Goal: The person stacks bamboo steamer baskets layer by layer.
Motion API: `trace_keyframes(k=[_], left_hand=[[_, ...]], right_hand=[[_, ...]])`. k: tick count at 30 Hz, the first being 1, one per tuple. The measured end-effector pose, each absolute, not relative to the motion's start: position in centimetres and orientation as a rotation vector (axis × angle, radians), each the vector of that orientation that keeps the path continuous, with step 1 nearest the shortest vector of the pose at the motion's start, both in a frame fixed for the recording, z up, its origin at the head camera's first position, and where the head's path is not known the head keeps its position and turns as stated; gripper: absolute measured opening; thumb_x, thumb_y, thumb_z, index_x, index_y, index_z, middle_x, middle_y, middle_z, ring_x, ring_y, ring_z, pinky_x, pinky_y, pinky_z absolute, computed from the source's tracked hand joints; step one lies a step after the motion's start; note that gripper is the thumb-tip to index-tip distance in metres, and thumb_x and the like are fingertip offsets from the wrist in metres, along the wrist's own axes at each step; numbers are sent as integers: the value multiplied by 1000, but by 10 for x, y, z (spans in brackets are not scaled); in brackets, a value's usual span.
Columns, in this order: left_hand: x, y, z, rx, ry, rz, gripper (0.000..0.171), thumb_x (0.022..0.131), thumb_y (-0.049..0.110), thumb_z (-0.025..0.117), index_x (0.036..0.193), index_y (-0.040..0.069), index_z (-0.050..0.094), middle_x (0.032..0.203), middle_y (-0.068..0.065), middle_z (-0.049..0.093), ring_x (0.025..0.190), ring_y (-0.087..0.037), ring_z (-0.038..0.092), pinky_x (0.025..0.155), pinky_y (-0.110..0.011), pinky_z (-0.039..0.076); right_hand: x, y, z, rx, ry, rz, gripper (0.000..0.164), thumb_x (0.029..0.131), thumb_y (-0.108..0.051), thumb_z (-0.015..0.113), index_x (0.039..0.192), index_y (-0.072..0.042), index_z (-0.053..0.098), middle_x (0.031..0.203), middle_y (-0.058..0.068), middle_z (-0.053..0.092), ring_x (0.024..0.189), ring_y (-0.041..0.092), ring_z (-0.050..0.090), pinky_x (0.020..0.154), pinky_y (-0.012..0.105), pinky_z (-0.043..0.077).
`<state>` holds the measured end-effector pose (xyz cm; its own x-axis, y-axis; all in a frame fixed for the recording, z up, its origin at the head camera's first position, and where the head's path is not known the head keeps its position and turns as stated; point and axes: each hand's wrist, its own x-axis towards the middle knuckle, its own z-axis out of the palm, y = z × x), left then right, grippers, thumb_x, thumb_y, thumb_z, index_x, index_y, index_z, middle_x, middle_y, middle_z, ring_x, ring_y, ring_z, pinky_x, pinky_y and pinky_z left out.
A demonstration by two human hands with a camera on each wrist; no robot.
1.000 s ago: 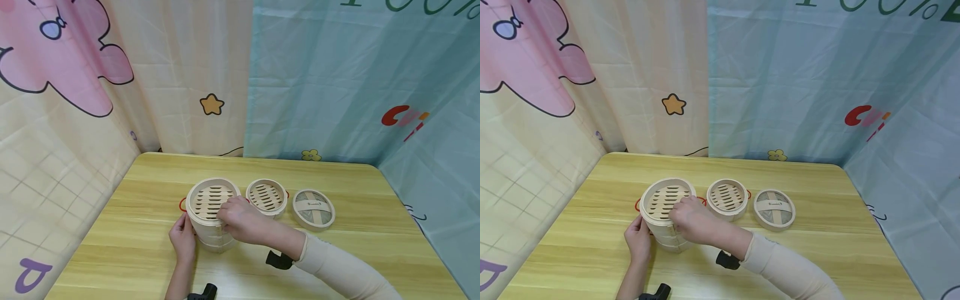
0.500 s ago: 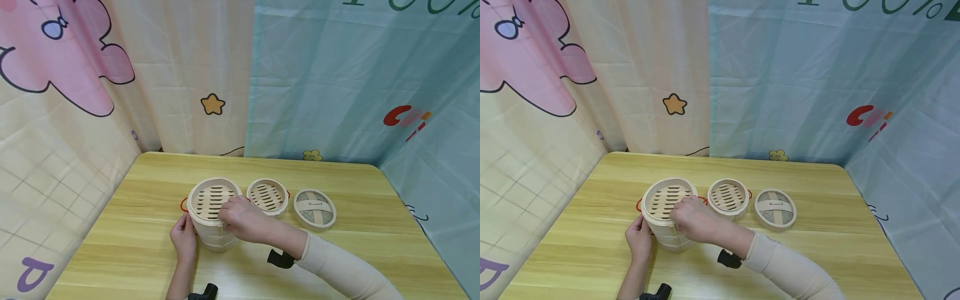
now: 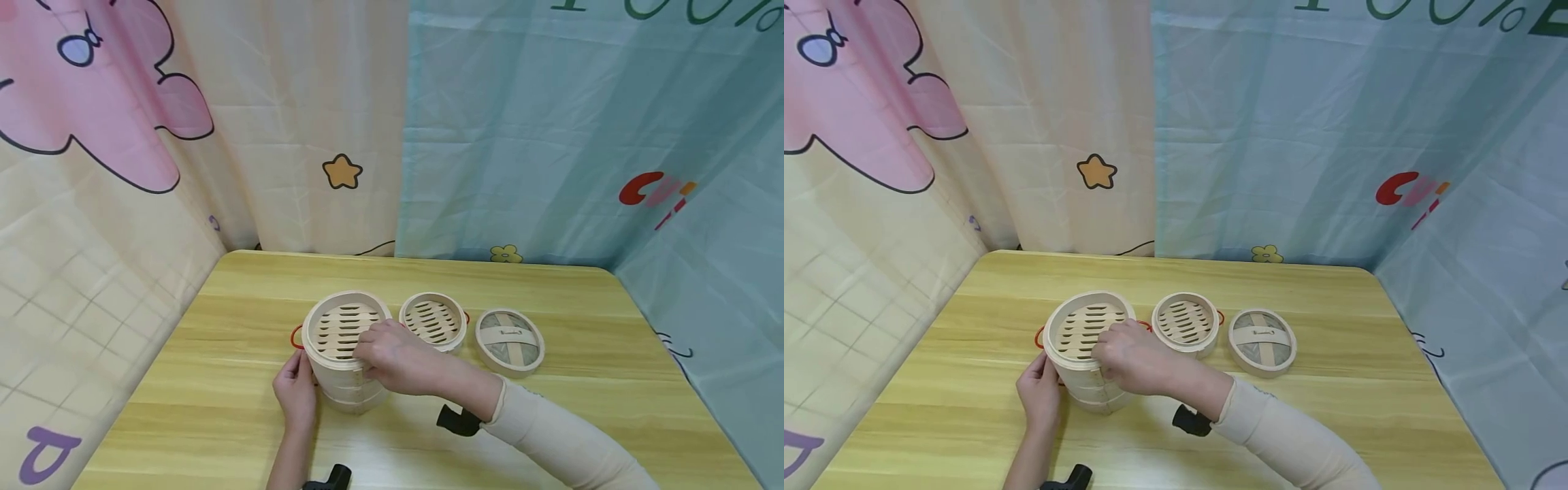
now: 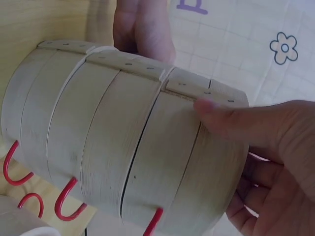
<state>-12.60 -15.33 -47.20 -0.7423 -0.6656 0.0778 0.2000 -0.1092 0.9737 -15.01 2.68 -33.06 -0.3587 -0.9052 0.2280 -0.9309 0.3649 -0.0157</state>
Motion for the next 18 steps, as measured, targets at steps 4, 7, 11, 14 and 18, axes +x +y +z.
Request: trace_keyframes(k=[4, 7, 11, 14, 18], left_hand=[[-125, -154, -474, 494, -1559, -1939, 21, 89, 3, 57, 103, -12, 63, 81, 9, 65, 78, -1, 60, 69, -13, 49], [-124, -154, -473, 470, -1512, -1968, 14, 90, 3, 56, 97, -2, 68, 79, 9, 65, 76, -2, 60, 68, -13, 49], [-123, -156, -471, 440, -1435, -1983, 16, 92, 7, 55, 89, 8, 71, 76, 7, 65, 72, -3, 59, 66, -14, 49], [-124, -159, -470, 442, -1356, -2017, 16, 92, 10, 56, 90, 7, 72, 77, 5, 67, 73, -3, 60, 67, -15, 50], [-125, -162, -469, 444, -1238, -2070, 18, 91, 10, 57, 97, -2, 69, 85, -1, 69, 79, -7, 64, 73, -19, 51]], right_hand=[[-153, 36, -328, 1711, -2365, 294, 28, 73, -18, 76, 97, -11, 64, 96, -1, 59, 94, 15, 53, 85, 31, 41], [-158, 47, -323, 1703, -2335, 374, 33, 73, -18, 78, 102, -10, 64, 102, 1, 59, 98, 17, 53, 87, 32, 41], [-171, 66, -314, 1670, -2301, 438, 32, 73, -12, 78, 101, -8, 65, 103, 3, 60, 98, 20, 54, 86, 33, 43], [-185, 83, -309, 1665, -2278, 493, 30, 71, -5, 77, 99, -4, 65, 99, 6, 61, 94, 21, 56, 83, 34, 46], [-203, 106, -311, 1653, -2347, 528, 31, 71, 0, 75, 99, -2, 64, 93, 6, 60, 88, 21, 57, 79, 33, 48]])
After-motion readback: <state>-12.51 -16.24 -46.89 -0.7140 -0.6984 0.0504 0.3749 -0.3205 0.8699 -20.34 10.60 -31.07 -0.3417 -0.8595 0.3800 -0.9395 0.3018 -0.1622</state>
